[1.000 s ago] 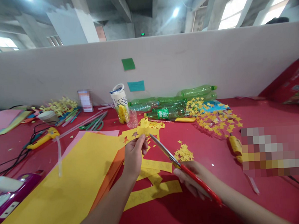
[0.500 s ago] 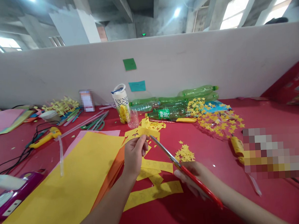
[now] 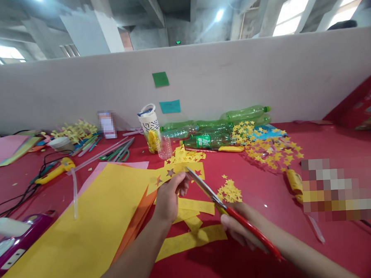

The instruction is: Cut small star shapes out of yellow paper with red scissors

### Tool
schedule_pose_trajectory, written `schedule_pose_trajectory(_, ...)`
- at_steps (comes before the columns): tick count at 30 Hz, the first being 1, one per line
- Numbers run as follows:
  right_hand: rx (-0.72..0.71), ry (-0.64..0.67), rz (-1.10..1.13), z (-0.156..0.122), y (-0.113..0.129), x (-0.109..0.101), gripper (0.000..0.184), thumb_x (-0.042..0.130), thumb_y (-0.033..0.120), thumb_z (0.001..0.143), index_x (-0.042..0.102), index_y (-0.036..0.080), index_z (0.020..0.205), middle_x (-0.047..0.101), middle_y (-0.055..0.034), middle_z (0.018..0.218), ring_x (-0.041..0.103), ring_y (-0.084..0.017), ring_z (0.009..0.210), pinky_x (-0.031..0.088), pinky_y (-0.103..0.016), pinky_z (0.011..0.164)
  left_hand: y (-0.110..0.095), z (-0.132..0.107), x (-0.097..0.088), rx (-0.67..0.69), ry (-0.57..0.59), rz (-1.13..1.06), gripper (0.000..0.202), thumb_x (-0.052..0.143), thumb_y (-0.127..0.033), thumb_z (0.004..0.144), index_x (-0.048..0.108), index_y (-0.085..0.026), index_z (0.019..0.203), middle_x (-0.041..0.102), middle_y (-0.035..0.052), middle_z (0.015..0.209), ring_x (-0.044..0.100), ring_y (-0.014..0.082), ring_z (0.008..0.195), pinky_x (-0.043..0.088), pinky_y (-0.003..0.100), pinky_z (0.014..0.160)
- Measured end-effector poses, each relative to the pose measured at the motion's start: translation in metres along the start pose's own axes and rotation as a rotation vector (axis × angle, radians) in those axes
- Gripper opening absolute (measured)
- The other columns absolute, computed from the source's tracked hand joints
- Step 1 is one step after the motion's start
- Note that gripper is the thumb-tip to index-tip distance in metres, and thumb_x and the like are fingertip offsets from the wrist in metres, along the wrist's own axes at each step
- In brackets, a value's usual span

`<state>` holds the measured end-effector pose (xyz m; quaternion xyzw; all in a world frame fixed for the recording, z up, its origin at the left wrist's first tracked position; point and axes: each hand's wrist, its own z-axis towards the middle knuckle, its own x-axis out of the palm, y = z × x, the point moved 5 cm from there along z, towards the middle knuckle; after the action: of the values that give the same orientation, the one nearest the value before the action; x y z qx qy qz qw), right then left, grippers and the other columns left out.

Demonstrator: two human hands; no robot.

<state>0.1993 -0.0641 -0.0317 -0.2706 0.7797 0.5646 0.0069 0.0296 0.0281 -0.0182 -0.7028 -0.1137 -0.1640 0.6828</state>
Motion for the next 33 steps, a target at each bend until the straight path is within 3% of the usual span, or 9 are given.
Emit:
schedule_pose_trajectory(13, -0.011, 0.011, 0.025, -0.0009, -0.0018, 0.0001, 0.052, 0.046, 0.068, 0.083, 0.047, 0.018, 0.070, 0.047, 0.0064, 0.045, 0.040, -0.005, 0.036, 0.031, -0.014, 0.036, 0.0002, 0.0007, 0.0042, -0.009, 0.089, -0.074, 0.023, 0.059, -0.024, 0.077, 0.063, -0.014, 0.057, 0.056, -0.0007, 0.054, 0.043, 0.0069, 0.048, 0.037, 0.020, 0.049)
schedule_pose_trajectory(21, -0.017, -0.006, 0.067, 0.0023, -0.0050, 0.0006, 0.058, 0.039, 0.074, 0.080, 0.047, 0.019, 0.066, 0.043, 0.0081, 0.036, 0.033, -0.004, 0.027, 0.026, -0.013, 0.030, 0.0030, 0.0032, 0.0016, -0.016, 0.075, -0.049, 0.020, 0.060, -0.025, 0.077, 0.067, -0.014, 0.062, 0.058, -0.0003, 0.056, 0.044, 0.0066, 0.049, 0.036, 0.020, 0.049)
schedule_pose_trajectory(33, 0.014, -0.020, 0.088, 0.0047, -0.0025, 0.0012, 0.055, 0.046, 0.072, 0.079, 0.045, 0.020, 0.062, 0.035, 0.0106, 0.030, 0.026, -0.004, 0.023, 0.021, -0.014, 0.026, 0.0028, 0.0050, -0.0007, -0.009, 0.050, -0.010, 0.021, 0.061, -0.026, 0.074, 0.065, -0.013, 0.058, 0.056, -0.0004, 0.053, 0.043, 0.0070, 0.048, 0.035, 0.021, 0.048)
